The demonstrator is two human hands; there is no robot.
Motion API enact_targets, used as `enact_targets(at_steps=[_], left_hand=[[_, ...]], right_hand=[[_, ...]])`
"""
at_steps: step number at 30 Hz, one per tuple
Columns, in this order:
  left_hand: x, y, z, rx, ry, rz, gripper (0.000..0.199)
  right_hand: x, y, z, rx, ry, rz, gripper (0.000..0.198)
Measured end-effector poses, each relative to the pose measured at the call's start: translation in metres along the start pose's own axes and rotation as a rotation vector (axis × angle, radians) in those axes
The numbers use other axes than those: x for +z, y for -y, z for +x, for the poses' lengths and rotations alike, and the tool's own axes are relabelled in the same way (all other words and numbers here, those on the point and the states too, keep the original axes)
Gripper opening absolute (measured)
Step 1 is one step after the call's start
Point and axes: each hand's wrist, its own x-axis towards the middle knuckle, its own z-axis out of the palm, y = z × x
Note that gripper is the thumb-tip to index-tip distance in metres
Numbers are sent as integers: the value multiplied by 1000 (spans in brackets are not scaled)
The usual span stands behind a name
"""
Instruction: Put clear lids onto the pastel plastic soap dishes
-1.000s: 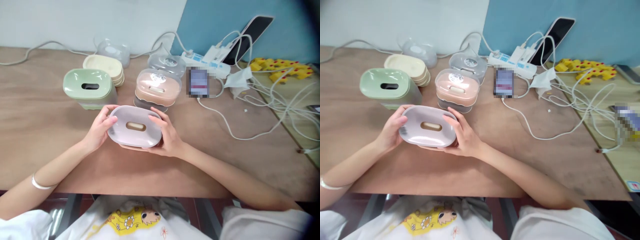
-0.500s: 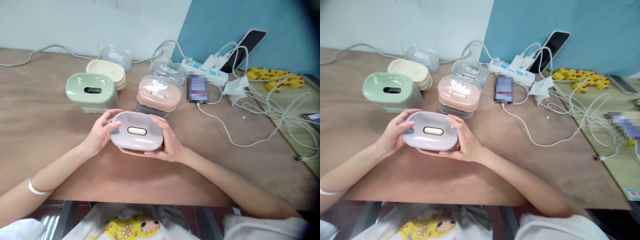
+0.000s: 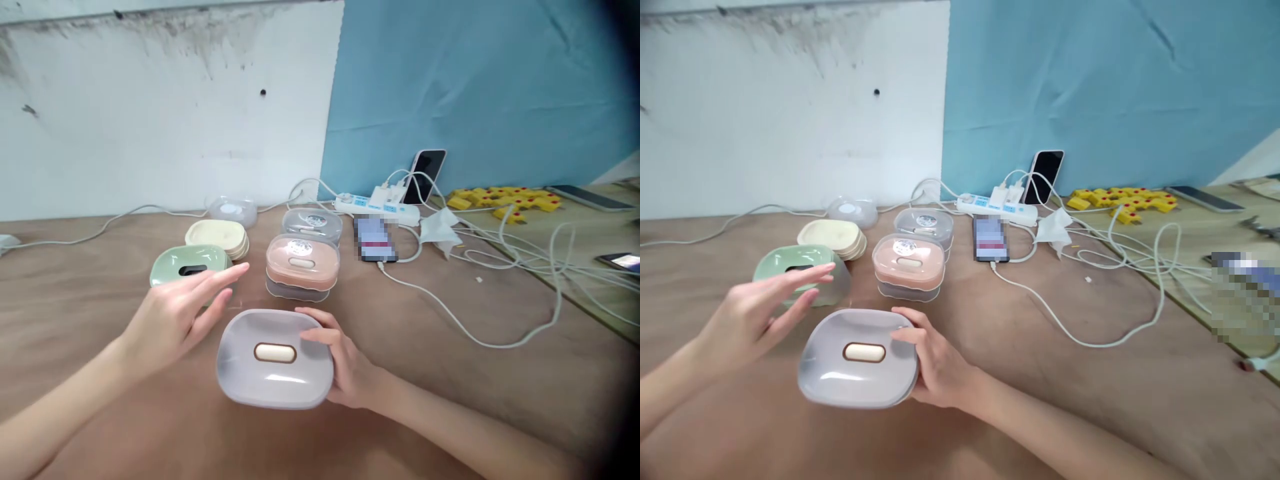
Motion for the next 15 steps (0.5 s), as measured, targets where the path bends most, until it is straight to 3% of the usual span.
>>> enact_targets(at_steps=[2,5,8,11,15], left_hand=[[-10,17,33,121,-13,285,32],[-12,59,90,16,158,572,37],[-2,104,134,-89,310,656,33],[10,135,152,-133,374,678,24],[16,152,157,-176,371,674,19]], right_hand=[[1,-1,-1,-12,21,17,58],[2,0,-1,4,48,29,61],[1,1,0,41,57,36,62],[0,2,0,53,65,42,64],[-1,2,1,53,82,49,66]])
